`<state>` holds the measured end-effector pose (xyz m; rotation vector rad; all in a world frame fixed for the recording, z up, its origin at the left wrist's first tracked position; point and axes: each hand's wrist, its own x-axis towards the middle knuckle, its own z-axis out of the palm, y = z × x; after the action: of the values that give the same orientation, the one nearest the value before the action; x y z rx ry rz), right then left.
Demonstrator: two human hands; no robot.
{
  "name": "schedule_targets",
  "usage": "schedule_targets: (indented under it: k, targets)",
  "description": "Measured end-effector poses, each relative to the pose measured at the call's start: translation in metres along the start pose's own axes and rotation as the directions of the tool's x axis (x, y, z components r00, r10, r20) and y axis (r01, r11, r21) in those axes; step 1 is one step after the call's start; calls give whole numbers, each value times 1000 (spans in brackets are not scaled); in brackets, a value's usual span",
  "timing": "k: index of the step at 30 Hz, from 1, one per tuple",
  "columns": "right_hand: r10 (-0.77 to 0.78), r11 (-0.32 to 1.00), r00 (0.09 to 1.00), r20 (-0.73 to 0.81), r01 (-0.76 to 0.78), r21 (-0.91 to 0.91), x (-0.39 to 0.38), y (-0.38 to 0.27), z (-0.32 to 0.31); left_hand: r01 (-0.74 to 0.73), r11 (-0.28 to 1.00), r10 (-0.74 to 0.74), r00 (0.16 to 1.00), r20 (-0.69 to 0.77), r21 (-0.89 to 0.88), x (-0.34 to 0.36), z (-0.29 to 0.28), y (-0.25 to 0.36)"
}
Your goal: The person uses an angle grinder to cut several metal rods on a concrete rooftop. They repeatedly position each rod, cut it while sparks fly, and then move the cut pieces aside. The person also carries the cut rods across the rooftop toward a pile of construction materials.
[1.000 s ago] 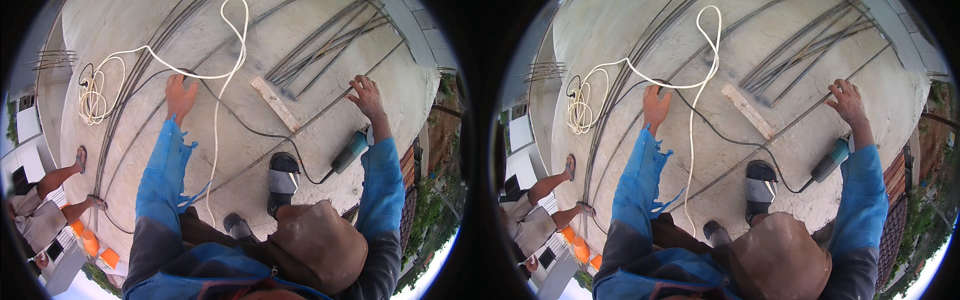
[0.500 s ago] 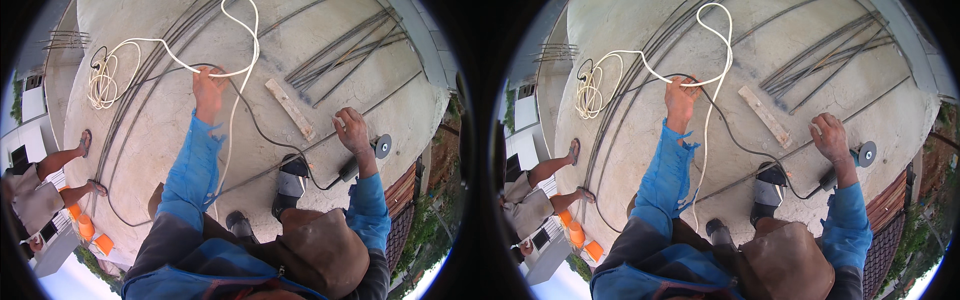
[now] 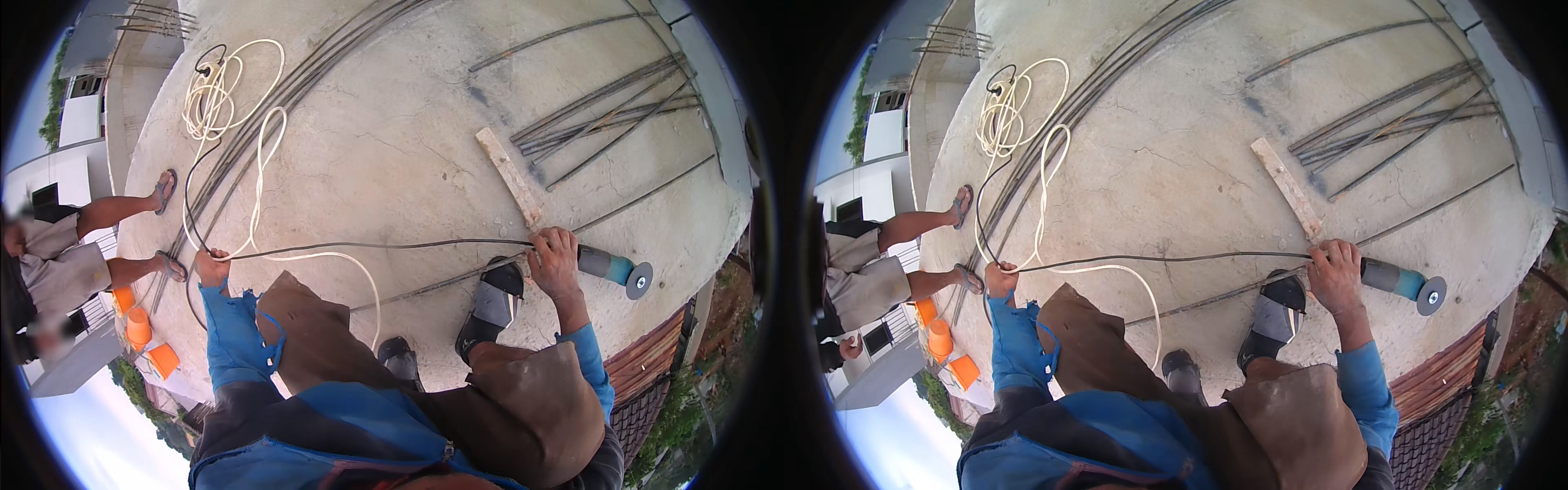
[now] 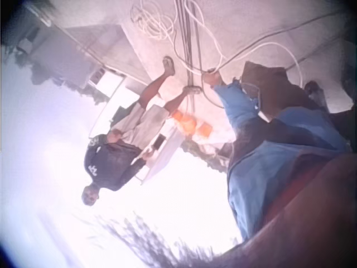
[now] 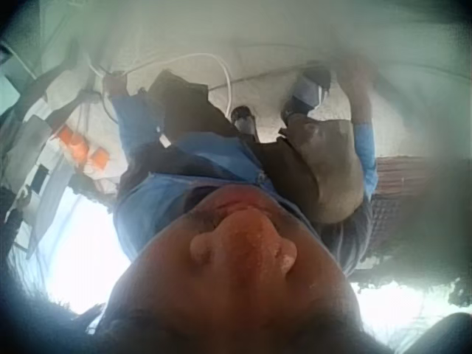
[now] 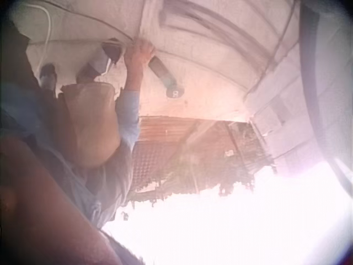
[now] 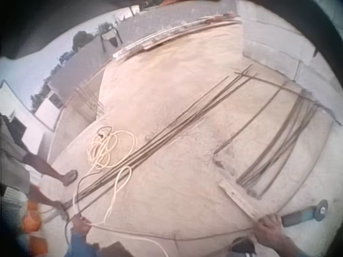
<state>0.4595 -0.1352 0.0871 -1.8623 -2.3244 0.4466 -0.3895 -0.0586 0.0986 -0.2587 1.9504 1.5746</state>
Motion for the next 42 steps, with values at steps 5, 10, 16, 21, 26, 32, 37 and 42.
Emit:
schedule_targets:
  k: [5,10,16,21,26,32,37,42]
  targets:
    - [-50,999,999,7,50,14,-15,4,12,48,674,-3,998,-62,737,33,-113,-82]
    - [-28,995,998,58,23,94,-32,-10,0,-232,-81,620,749,231,969,-38,-94,-88]
    - [87,875,895,438,-279,396,-94,-19,-1,-171,-380,482,802,353,909,-66,-136,-25]
    - [435,538,817,378,-573,618,-118,5,30,-570,-378,597,453,663,730,-64,-33,-12]
    - [497,-180,526,690,-715,675,-57,2,44,-896,-427,254,10,967,122,-158,218,-54]
    - [571,-83,581,581,-663,744,-30,-24,74,-759,-485,319,308,896,433,-131,360,-111]
    - [607,-150,559,564,-617,773,-28,-28,79,-684,-513,293,429,855,519,-103,368,-119]
    - [639,-174,570,517,-547,819,-26,-34,72,-590,-772,97,255,962,235,-108,389,-123]
